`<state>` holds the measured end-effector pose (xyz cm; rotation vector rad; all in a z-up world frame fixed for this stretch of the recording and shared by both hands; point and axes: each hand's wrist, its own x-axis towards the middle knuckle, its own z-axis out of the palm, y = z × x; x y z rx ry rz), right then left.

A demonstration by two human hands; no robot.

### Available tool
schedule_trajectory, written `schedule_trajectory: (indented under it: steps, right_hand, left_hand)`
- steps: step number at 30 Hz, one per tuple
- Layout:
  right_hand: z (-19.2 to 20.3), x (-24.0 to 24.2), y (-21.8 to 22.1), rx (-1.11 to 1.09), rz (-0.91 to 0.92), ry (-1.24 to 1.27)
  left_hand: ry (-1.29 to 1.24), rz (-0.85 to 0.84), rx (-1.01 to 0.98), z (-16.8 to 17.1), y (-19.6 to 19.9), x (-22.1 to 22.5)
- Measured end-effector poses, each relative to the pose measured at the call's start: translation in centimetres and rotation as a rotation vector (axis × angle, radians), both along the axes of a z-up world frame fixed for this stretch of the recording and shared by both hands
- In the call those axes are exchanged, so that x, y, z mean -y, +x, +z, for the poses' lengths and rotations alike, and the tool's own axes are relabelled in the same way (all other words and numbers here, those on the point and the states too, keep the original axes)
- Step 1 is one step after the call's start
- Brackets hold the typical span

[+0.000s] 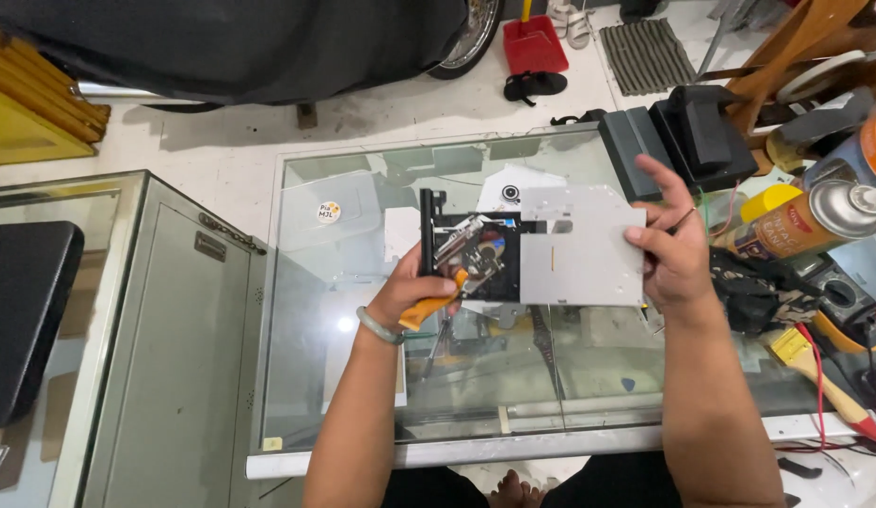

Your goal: Disassembling and aligning the internal components of a disk drive using precision screwdrivers.

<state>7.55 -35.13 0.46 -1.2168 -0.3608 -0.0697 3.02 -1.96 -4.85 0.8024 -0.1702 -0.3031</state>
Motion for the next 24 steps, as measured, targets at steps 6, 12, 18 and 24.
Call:
schedule_trajectory:
  steps: [6, 12, 18, 24]
  right_hand:
    - [-3.7, 2.9, 1.6, -0.136, 0.008, 0.027]
    - [-5.8, 3.8, 2.8, -0.066, 0.009, 0.063]
    - [-4.7, 4.6, 1.7, -0.073, -0.058, -0.068]
    - [-6.5, 5.8, 2.3, 0.104, -0.035, 0.115]
  left_hand:
    - [-0.046, -0.21, 0.103, 3.0, -0.8, 0.7]
    - [-0.013, -0.077, 0.147, 0.7, 0.2, 0.9]
    - [0.079, -0.084, 0.21, 3.0, -0.5, 0.4]
    - [0.051, -0.096, 0.19, 1.7, -0.5, 0.0]
